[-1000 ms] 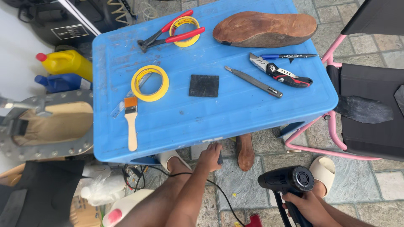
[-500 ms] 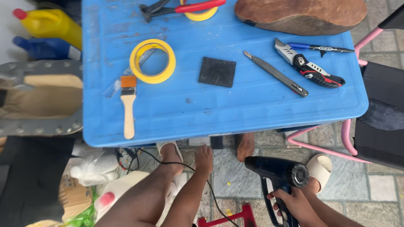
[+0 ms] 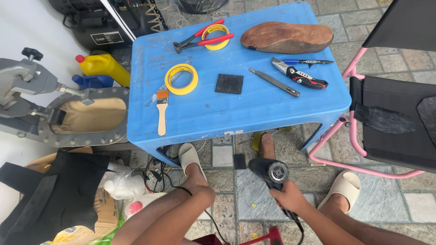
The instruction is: The person uses a heat gun to warm a shoe sole and then presses a black rubber patch onto it. The person repeats the heating process on the patched area to secure the repair.
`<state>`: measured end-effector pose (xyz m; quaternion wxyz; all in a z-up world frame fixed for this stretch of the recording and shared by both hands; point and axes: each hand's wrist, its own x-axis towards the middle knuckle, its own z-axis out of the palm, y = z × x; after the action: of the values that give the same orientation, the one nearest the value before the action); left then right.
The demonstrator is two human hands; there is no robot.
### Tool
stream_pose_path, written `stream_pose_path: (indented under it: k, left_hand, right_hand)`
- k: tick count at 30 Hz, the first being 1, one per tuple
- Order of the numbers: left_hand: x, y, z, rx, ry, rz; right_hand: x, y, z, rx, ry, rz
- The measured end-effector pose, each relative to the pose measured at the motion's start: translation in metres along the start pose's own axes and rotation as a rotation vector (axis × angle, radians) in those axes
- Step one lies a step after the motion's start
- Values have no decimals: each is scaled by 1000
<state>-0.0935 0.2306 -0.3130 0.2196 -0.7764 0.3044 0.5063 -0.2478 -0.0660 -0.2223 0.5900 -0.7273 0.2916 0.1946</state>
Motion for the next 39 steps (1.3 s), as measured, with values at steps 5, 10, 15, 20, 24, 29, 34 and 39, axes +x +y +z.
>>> stream_pose_path:
  k: [5, 10, 15, 20, 24, 29, 34, 39]
  left_hand:
    - [-119, -8, -65, -161, 419, 45]
    - [-185, 35, -54, -375, 614, 172]
    - [-125, 87, -21, -450, 460, 424]
    - [-60, 92, -16, -398, 384, 430]
    - [-65, 63, -49, -331, 405, 372]
    - [-150, -3, -99, -264, 484, 273]
    - [-277, -54, -116, -332, 643, 184]
    - [-393, -77, -93, -596, 1002, 178]
  right_hand:
    - [27, -2, 23, -143, 54, -51]
    - [30, -19, 43, 214, 55, 14]
    - [28, -30, 57, 612, 201, 148]
    - [35, -26, 51, 460, 195, 34]
    - [32, -20, 44, 295, 135, 83]
    - [37, -24, 15, -11, 146, 53]
    - [32, -29, -16, 53, 82, 56]
    - [27, -41, -15, 374, 154, 132]
